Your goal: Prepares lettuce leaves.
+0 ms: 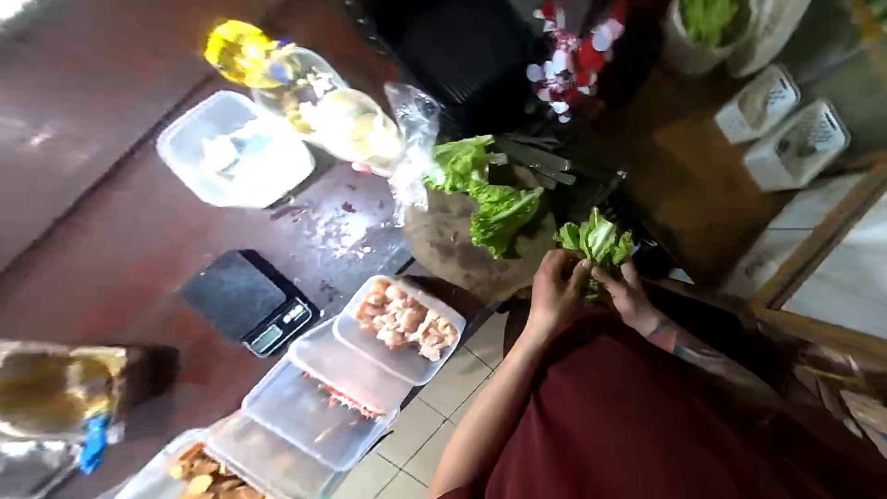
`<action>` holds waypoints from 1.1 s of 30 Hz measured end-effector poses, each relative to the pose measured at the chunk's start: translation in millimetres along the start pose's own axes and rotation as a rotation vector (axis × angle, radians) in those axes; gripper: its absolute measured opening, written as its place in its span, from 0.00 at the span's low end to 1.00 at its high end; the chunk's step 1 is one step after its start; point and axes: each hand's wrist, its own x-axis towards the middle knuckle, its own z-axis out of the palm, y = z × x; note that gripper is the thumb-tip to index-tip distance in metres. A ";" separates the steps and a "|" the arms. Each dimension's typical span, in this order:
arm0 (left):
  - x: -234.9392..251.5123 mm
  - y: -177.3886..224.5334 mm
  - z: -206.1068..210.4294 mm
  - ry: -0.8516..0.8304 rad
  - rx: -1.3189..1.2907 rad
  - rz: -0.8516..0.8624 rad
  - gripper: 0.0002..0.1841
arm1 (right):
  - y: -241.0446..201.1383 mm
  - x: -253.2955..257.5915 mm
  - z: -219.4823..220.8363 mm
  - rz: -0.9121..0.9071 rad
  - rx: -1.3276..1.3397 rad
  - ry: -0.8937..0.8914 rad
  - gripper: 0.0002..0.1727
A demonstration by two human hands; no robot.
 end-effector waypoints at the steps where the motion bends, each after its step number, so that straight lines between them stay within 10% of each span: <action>1: 5.9 -3.3 12.5 -0.104 0.011 -0.024 0.14 | 6.4 -1.5 -20.9 0.014 -0.014 0.066 0.38; 5: 36.3 -25.3 65.7 -0.434 0.232 -0.074 0.14 | 33.0 -15.2 -103.5 0.040 -0.094 0.302 0.37; 12: 146.5 -98.5 165.1 -0.526 1.119 0.213 0.33 | 58.1 -31.1 -209.4 0.077 -0.153 0.669 0.42; 16: 200.0 -109.1 200.6 -0.589 1.294 -0.052 0.38 | 42.8 -9.9 -228.4 -0.004 -0.165 0.672 0.38; 20: 210.9 -101.5 194.2 -0.523 1.253 -0.236 0.16 | 55.2 45.9 -221.1 -0.150 -0.225 0.498 0.31; 26: 155.0 -80.0 150.7 -0.352 0.691 -0.443 0.25 | 93.8 167.7 -159.4 -0.204 -0.720 0.068 0.23; 33: 136.8 -116.0 136.8 -0.623 1.016 0.109 0.12 | 106.2 211.2 -125.0 0.571 -1.410 -0.652 0.29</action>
